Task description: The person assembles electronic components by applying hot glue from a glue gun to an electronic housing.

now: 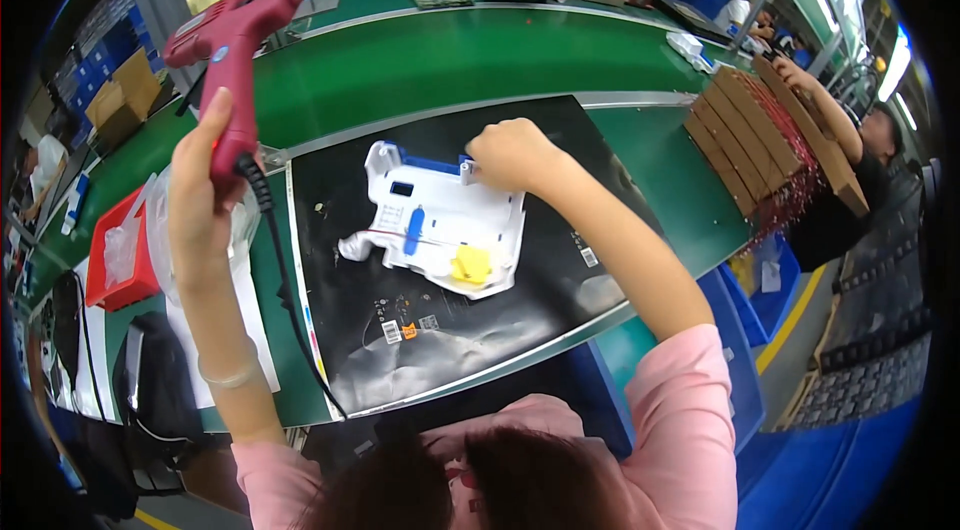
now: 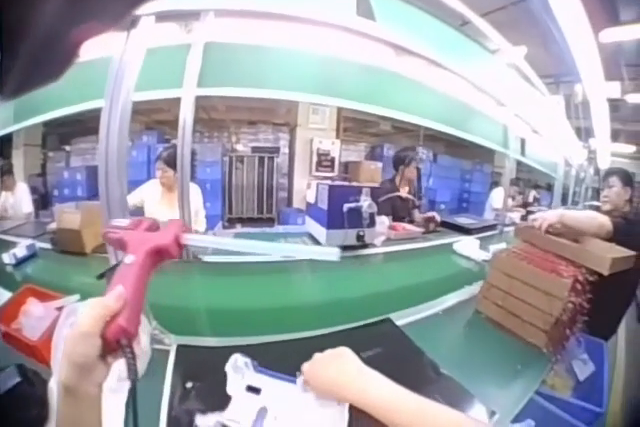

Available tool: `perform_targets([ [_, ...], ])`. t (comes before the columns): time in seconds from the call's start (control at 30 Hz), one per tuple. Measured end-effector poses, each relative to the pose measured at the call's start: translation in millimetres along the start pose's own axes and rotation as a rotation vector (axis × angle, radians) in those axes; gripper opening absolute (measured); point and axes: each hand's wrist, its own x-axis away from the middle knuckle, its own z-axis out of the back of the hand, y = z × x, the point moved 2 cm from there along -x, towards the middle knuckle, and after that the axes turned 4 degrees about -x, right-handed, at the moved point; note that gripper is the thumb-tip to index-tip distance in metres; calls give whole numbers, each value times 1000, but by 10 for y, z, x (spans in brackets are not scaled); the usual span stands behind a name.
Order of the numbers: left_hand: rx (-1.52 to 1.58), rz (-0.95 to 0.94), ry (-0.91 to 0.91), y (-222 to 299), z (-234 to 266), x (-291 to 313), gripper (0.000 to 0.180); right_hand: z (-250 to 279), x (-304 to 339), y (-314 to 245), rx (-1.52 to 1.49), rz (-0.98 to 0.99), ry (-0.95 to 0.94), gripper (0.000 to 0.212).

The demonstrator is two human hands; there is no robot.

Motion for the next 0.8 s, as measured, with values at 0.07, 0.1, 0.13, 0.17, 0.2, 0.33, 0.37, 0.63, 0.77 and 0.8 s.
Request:
perform_targets([
  [0.07,18,15,64,-16,-34,-7,34,3,245,101,-113,-29,-23,24],
  [0.1,0,20,22,-19,-25,-17,34,-35,411,186,-192,-67,-45,25],
  [0.13,8,28,7,-71,-14,-34,34,-110,577,272,-274,-104,-73,27],
  [0.17,11,41,21,-80,-46,-25,34,-167,814,361,-311,-178,-15,29],
  [0.2,19,56,36,-113,-92,-18,34,-157,1132,444,-330,-237,71,28],
  [0.33,-26,103,-35,-431,-59,-157,33,-172,2644,784,-540,-745,70,26],
  [0.37,-16,102,-98,-542,-104,-195,32,-296,3120,868,-591,-925,113,25],
  [0.63,-163,233,-148,-978,-446,-231,31,-1241,6021,612,-257,-1812,146,32],
  [0.77,-169,337,-247,-1178,-813,-196,29,-1704,6664,240,-155,-2132,-99,31],
  [0.8,-199,319,-226,-1185,-877,-153,29,-1752,6636,209,-172,-2154,-156,30],
])
